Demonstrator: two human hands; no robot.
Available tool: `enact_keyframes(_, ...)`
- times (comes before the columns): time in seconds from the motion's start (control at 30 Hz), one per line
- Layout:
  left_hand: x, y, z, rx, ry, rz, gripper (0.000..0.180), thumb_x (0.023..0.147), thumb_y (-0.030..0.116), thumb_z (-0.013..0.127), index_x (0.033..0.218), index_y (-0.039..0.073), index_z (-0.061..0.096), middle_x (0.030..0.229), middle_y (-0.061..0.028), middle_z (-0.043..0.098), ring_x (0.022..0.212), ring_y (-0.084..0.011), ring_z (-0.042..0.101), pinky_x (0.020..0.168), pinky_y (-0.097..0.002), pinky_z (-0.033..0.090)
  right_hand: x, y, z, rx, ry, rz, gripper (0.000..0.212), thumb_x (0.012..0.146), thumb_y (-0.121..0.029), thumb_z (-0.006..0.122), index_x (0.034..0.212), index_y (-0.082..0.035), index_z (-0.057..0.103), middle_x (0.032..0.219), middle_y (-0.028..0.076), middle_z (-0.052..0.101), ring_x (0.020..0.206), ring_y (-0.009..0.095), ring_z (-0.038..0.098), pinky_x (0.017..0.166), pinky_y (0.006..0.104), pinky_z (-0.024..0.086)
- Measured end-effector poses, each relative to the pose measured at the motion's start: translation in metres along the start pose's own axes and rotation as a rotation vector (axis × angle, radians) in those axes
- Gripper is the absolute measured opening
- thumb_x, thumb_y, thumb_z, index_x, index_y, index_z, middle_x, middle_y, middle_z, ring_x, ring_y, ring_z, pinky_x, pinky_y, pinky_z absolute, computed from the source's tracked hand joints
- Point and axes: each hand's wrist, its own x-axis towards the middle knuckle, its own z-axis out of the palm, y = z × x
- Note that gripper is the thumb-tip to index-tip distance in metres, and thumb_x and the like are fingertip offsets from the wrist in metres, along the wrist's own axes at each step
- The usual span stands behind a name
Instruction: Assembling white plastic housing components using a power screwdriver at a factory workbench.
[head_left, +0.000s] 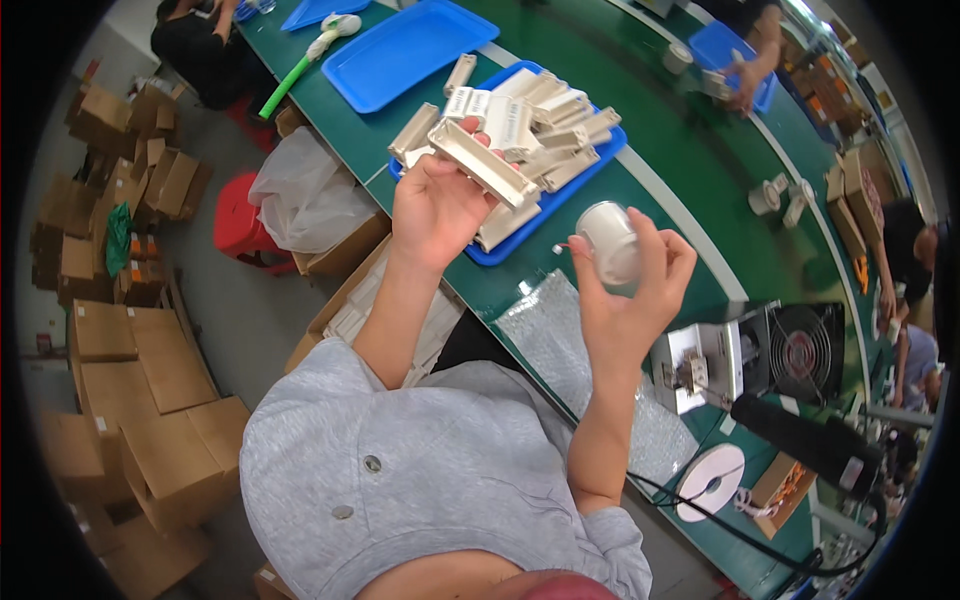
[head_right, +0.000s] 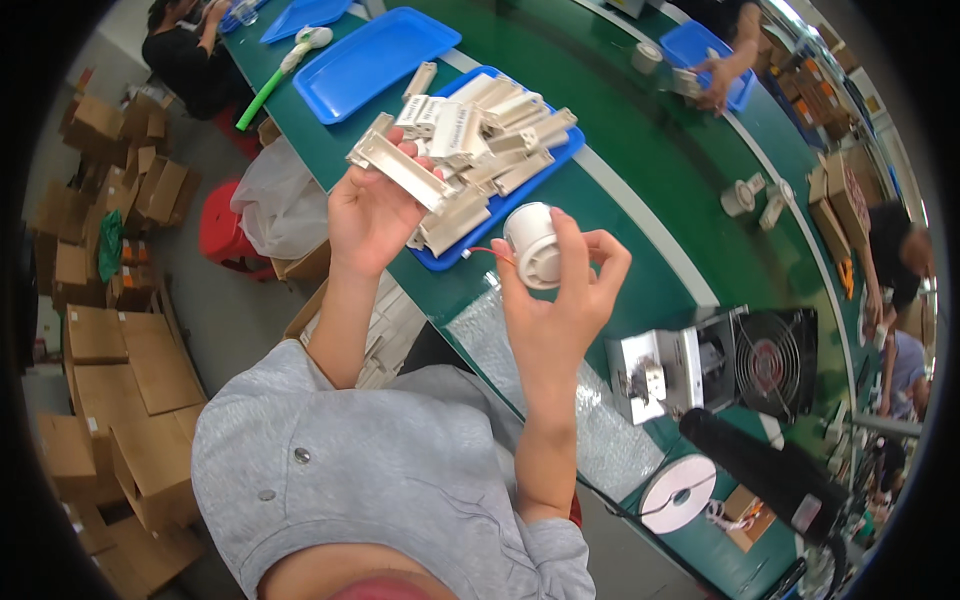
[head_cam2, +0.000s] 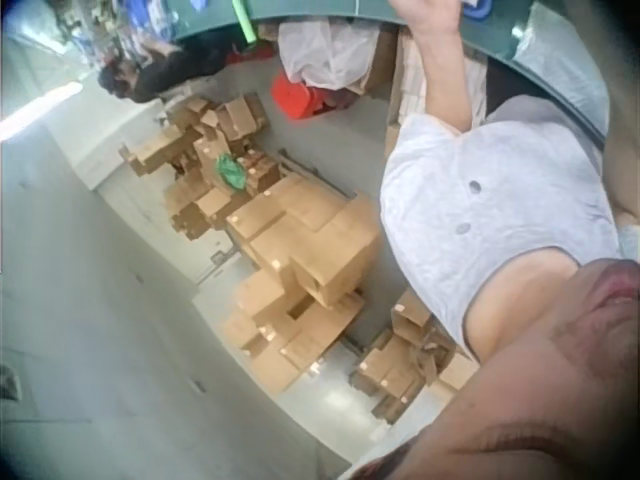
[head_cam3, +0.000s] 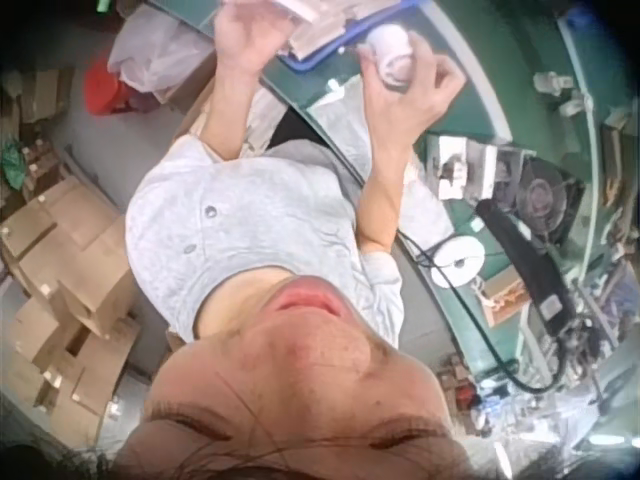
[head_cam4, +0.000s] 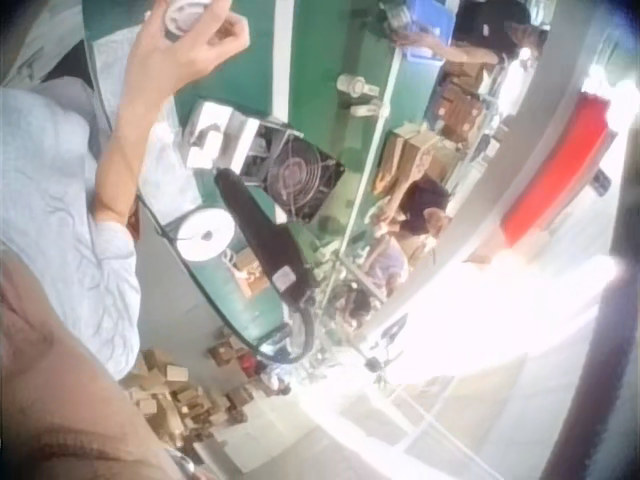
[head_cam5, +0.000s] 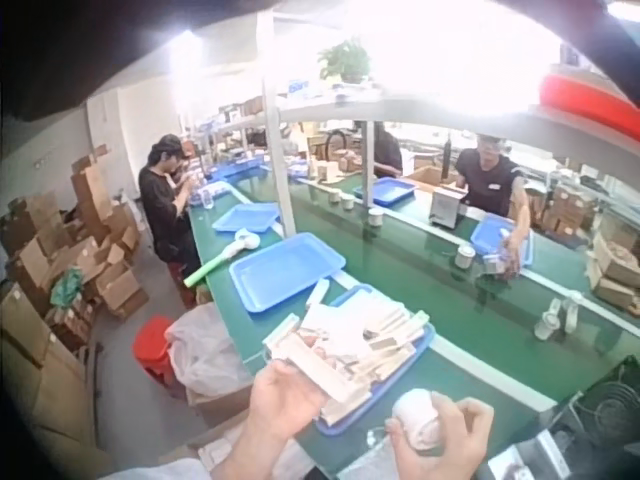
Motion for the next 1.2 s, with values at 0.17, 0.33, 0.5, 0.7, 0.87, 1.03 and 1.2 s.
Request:
enact_keyframes(0.17,-0.002,-0.036,0.006,-0.156,0.103,-0.136,0.049,0.088,0.01,0.058,0.136,0.001,0.055,0.126,-0.0164,0.065,0.123,-0.0359,0.059,0.114,-0.0497,0.044,-0.018,0.002,-0.019,-0.081,0.117,0.044,0.057,0.067,-0.014,0.095,0.118,-0.007,0.071,0.101,0.01,0.049,0.081,0.021,0.055,0.061,0.0337,0.051)
enact_keyframes(0.33,-0.003,-0.055,0.018,-0.126,0.043,-0.187,0.047,0.089,0.012,0.056,0.136,0.002,0.054,0.128,-0.0144,0.061,0.125,-0.0333,0.057,0.115,-0.0508,0.041,-0.016,0.005,-0.03,-0.075,0.137,0.054,0.057,0.065,-0.015,0.095,0.116,-0.008,0.071,0.099,0.01,0.05,0.08,0.022,0.054,0.059,0.0345,0.047)
enact_keyframes(0.5,-0.008,-0.059,0.028,-0.077,0.006,-0.178,0.045,0.088,0.011,0.056,0.132,0.002,0.056,0.126,-0.0142,0.061,0.122,-0.0335,0.057,0.115,-0.0511,0.041,-0.021,0.012,-0.03,-0.156,0.081,0.1,0.053,0.068,-0.023,0.092,0.116,-0.011,0.071,0.098,0.01,0.051,0.08,0.024,0.054,0.066,0.0383,0.049)
enact_keyframes(0.7,-0.018,-0.057,0.025,0.06,0.021,-0.086,0.053,0.086,0.008,0.054,0.138,0.0,0.051,0.128,-0.0148,0.059,0.122,-0.0329,0.057,0.114,-0.0528,0.042,-0.025,0.005,-0.031,-0.178,0.057,0.123,0.05,0.07,-0.024,0.09,0.114,-0.012,0.07,0.097,0.009,0.051,0.077,0.024,0.056,0.063,0.0382,0.05)
enact_keyframes(0.87,-0.029,-0.055,0.031,0.231,0.035,-0.013,0.057,0.085,0.008,0.055,0.141,0.0,0.048,0.128,-0.0134,0.059,0.122,-0.0291,0.058,0.112,-0.0521,0.045,-0.024,-0.008,-0.039,-0.222,-0.046,0.247,0.05,0.068,-0.024,0.092,0.111,-0.008,0.071,0.099,0.01,0.056,0.082,0.025,0.063,0.068,0.039,0.054)
enact_keyframes(1.03,-0.029,-0.075,0.032,0.507,-0.018,0.047,0.059,0.084,0.005,0.055,0.142,-0.005,0.047,0.125,-0.0168,0.06,0.12,-0.0264,0.058,0.11,-0.0463,0.046,-0.03,0.001,-0.034,-0.095,-0.049,0.276,0.048,0.067,-0.02,0.091,0.107,-0.004,0.07,0.098,0.012,0.058,0.084,0.028,0.064,0.071,0.0392,0.054)
enact_keyframes(1.2,-0.043,-0.109,0.027,0.906,-0.131,-0.03,0.069,0.088,0.005,0.064,0.151,-0.006,0.038,0.124,-0.0145,0.064,0.116,-0.0198,0.061,0.104,-0.0356,0.048,-0.044,0.022,-0.04,-0.095,-0.127,0.362,0.051,0.066,-0.024,0.092,0.104,-0.001,0.066,0.097,0.013,0.063,0.087,0.027,0.065,0.073,0.0388,0.053)
